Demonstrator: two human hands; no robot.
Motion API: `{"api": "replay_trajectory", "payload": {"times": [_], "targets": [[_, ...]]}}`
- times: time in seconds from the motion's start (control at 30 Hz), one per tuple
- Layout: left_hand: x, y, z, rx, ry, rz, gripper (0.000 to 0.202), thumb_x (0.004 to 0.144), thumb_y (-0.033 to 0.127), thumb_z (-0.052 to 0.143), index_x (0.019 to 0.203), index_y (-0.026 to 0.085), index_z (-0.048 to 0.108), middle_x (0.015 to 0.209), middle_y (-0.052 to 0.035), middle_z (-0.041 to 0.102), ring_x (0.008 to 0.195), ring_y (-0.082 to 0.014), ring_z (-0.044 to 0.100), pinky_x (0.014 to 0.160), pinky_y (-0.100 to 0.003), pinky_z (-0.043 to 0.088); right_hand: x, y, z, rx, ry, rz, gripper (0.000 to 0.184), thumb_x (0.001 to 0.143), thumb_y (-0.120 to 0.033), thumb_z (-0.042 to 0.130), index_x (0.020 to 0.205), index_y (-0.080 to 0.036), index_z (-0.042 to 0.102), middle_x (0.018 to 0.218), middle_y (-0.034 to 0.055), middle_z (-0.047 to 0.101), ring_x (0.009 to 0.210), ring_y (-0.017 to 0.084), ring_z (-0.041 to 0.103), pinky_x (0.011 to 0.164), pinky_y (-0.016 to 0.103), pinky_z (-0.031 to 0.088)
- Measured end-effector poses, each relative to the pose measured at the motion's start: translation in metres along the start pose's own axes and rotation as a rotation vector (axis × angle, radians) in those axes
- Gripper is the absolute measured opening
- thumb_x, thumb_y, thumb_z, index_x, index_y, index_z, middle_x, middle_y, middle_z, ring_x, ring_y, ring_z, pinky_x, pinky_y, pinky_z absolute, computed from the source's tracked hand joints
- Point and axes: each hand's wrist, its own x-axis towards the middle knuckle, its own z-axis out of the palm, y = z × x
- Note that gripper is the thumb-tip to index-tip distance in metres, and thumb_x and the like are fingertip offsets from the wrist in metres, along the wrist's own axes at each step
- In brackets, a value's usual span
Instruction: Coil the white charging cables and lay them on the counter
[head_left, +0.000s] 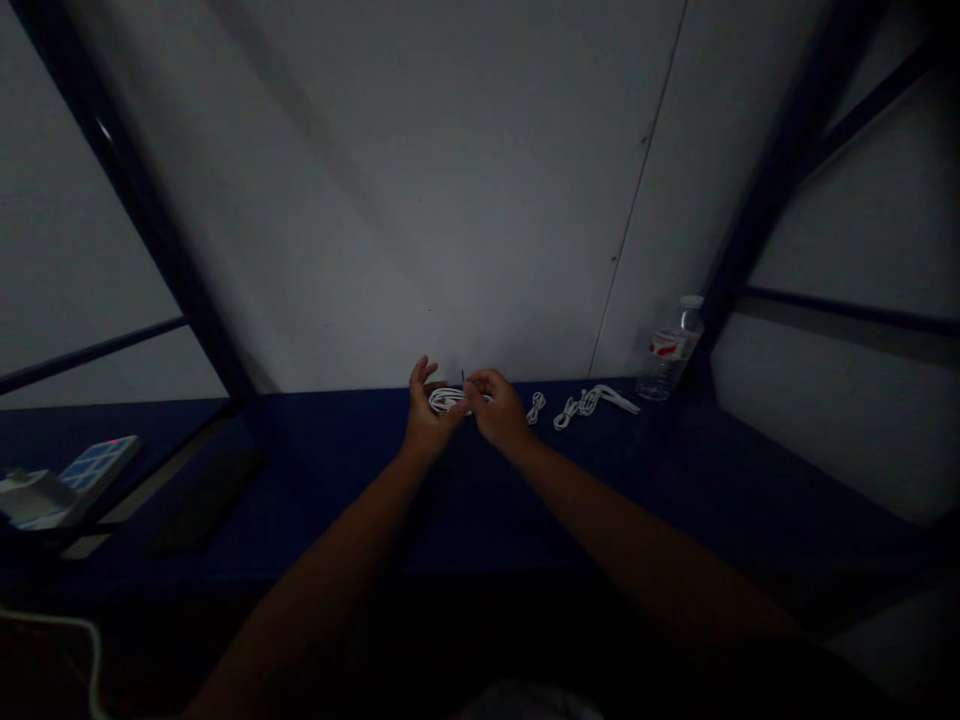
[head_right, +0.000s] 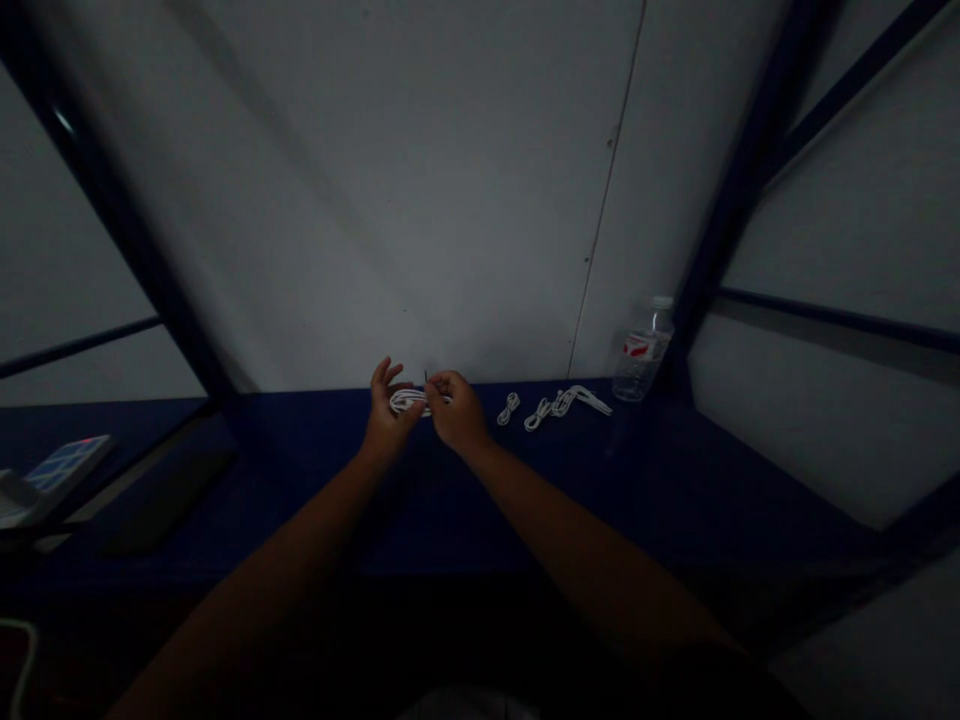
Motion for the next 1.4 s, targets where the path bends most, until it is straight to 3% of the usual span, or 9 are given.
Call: {"api": "replay_trajectory", "payload": {"times": [0.1, 0.2, 0.37, 0.57, 0.73, 0.87, 1.1, 1.3, 1.4], "targets": [[0.002, 0.004, -0.011, 0.364, -0.271, 0.201, 0.109, 0.059, 0.053, 0.080, 0.148, 0.023, 0.025, 0.148, -0.0183, 0.034, 0.129, -0.0335, 0.040, 0.103, -0.049, 0.037, 0.005, 0.014, -0.017, -0.098, -0.047, -0.043, 0.020, 0.082, -0.038, 0.056, 0.091, -0.020, 0.058, 0.081, 0.0020, 0.064, 0.076, 0.018, 0.062, 0.073, 0.031, 0.047], [-0.002, 0.006, -0.004, 0.606, -0.527, 0.162, 0.092, 0.067, 0.046, 0.077, 0.143, 0.017, 0.035, 0.135, -0.0199, 0.050, 0.123, -0.0344, 0.048, 0.101, -0.048, 0.039, 0.002, 0.026, -0.023, -0.132, -0.099, -0.049, 0.016, 0.083, -0.034, 0.054, 0.089, -0.020, 0.058, 0.083, 0.0020, 0.066, 0.078, 0.018, 0.062, 0.075, 0.031, 0.047], [-0.011, 0.007, 0.013, 0.789, -0.503, -0.082, 0.060, 0.087, 0.030, 0.051, 0.142, 0.013, 0.031, 0.107, -0.0200, 0.065, 0.090, -0.0303, 0.065, 0.075, -0.039, 0.048, -0.008, 0.024, -0.022, -0.250, -0.127, -0.128, 0.013, 0.084, -0.028, 0.052, 0.093, -0.021, 0.059, 0.076, 0.0004, 0.063, 0.072, 0.017, 0.060, 0.069, 0.028, 0.045], [-0.009, 0.004, 0.002, 0.367, -0.636, -0.123, 0.055, 0.083, 0.031, 0.058, 0.131, 0.016, 0.038, 0.101, -0.0129, 0.065, 0.081, -0.0226, 0.063, 0.070, -0.032, 0.046, -0.015, 0.013, -0.024, -0.319, -0.140, -0.200, 0.017, 0.084, -0.023, 0.050, 0.101, -0.021, 0.055, 0.071, -0.0012, 0.058, 0.064, 0.015, 0.057, 0.063, 0.026, 0.041], [-0.008, -0.005, 0.005, -0.071, -0.640, -0.361, 0.063, 0.090, 0.049, 0.047, 0.141, 0.018, 0.026, 0.084, -0.0053, 0.061, 0.068, -0.0156, 0.056, 0.060, -0.026, 0.041, -0.014, 0.014, -0.030, -0.279, -0.164, -0.183, 0.022, 0.082, -0.023, 0.052, 0.104, -0.021, 0.052, 0.069, -0.0032, 0.055, 0.061, 0.014, 0.055, 0.059, 0.025, 0.039], [-0.007, -0.003, 0.006, -0.127, -0.622, -0.354, 0.076, 0.083, 0.048, 0.062, 0.143, 0.018, 0.026, 0.079, -0.0023, 0.058, 0.064, -0.0121, 0.050, 0.061, -0.025, 0.039, -0.015, 0.017, -0.028, -0.168, -0.176, -0.112, 0.022, 0.082, -0.028, 0.056, 0.102, -0.022, 0.050, 0.069, -0.0037, 0.055, 0.060, 0.014, 0.054, 0.059, 0.026, 0.040], [-0.005, 0.007, 0.002, -0.212, -0.647, -0.362, 0.082, 0.082, 0.040, 0.065, 0.147, 0.019, 0.019, 0.075, 0.0003, 0.054, 0.062, -0.0103, 0.047, 0.058, -0.023, 0.037, -0.015, 0.012, -0.026, 0.030, -0.216, 0.015, 0.014, 0.078, -0.033, 0.060, 0.082, -0.020, 0.056, 0.075, -0.0003, 0.060, 0.070, 0.015, 0.056, 0.065, 0.027, 0.044], [-0.005, 0.005, -0.001, -0.205, -0.678, -0.389, 0.084, 0.084, 0.039, 0.064, 0.150, 0.023, 0.014, 0.081, -0.0026, 0.060, 0.062, -0.0105, 0.050, 0.059, -0.024, 0.038, -0.017, 0.014, -0.029, 0.182, -0.362, 0.231, 0.032, 0.083, -0.050, 0.057, 0.094, -0.020, 0.061, 0.071, -0.0013, 0.057, 0.051, 0.011, 0.047, 0.048, 0.024, 0.038], [-0.004, 0.006, -0.004, -0.208, -0.684, -0.382, 0.087, 0.083, 0.038, 0.066, 0.151, 0.024, 0.014, 0.080, -0.0029, 0.061, 0.063, -0.0113, 0.052, 0.058, -0.024, 0.039, -0.013, 0.012, -0.039, 0.126, -0.522, 0.161, 0.040, 0.085, -0.055, 0.053, 0.101, -0.020, 0.064, 0.080, 0.0023, 0.061, 0.058, 0.013, 0.054, 0.052, 0.027, 0.044]]}}
